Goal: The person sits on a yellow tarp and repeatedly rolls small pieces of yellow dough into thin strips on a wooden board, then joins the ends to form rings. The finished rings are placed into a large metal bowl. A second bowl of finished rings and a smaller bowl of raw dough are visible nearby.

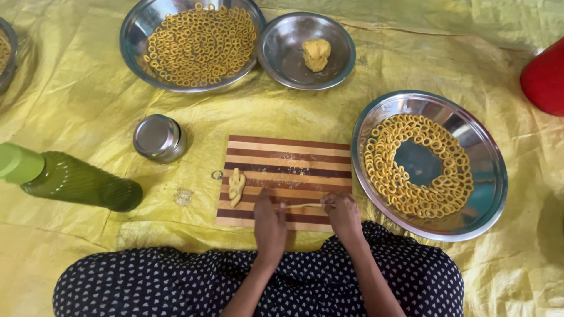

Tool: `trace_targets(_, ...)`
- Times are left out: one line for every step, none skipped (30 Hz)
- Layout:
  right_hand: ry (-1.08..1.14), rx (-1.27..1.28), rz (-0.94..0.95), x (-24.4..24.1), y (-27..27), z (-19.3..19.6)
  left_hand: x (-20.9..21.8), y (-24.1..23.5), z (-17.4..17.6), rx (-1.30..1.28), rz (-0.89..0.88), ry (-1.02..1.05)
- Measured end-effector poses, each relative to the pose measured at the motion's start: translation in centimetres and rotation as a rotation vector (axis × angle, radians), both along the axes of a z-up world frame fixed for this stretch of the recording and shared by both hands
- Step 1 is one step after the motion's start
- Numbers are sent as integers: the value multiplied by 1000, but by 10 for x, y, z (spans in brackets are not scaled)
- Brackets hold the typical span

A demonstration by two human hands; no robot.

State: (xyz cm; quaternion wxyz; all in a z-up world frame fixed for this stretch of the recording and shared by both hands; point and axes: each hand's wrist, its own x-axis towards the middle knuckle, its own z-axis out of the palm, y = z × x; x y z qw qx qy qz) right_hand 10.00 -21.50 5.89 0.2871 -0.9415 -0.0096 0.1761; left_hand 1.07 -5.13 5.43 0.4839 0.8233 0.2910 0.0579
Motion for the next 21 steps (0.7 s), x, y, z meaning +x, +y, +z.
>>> trace_targets(15,-17,2,2,0,2,7,-4,-2,236,-54,-58)
trace_targets(30,-36,5,4,-1,3,16,-7,-5,470,-111,-117)
trace_targets(30,-48,-3,6,-1,4,23,-9,-9,702,-171,-176)
trace_targets(31,-61,-11,7,-1,4,31,-10,-13,729,-213,-106)
trace_targets(32,-73,-18,9,-1,4,39,-11,-18,754,-255,-34)
trace_targets(6,-82,-22,10,-1,3,47,-11,-22,780,-297,36)
trace_targets(-19,-91,-26,11,-1,3,57,-10,-26,802,-294,54)
trace_targets(-45,-101,-28,14,-1,3,68,-8,-28,823,-291,72)
trace_targets(-43,-107,-37,17,0,4,79,-6,-30,844,-287,89)
trace_targets(-41,-113,-46,18,0,5,91,-3,-32,839,-305,133)
trace_targets(-38,-118,-54,19,1,6,103,0,-32,834,-323,177)
trace_targets(-47,-122,-60,20,2,8,114,4,-32,830,-340,220)
trace_targets(-55,-127,-66,21,3,9,124,8,-32,836,-324,164)
trace_targets(-64,-131,-73,23,5,11,134,11,-32,842,-309,107)
trace_targets(-73,-131,-71,25,6,12,142,13,-32,847,-294,50)
trace_targets(-79,-131,-70,25,7,12,148,15,-31,844,-302,28)
trace_targets(-86,-131,-69,25,7,11,153,16,-31,841,-310,6)
trace_targets(-96,-128,-61,26,6,11,155,16,-32,836,-316,-16)
trace_targets(-106,-126,-54,26,5,9,154,16,-32,816,-354,-7)
trace_targets(-117,-123,-46,26,5,8,151,15,-31,795,-389,2)
trace_targets(-120,-125,-40,25,4,7,146,15,-30,775,-425,11)
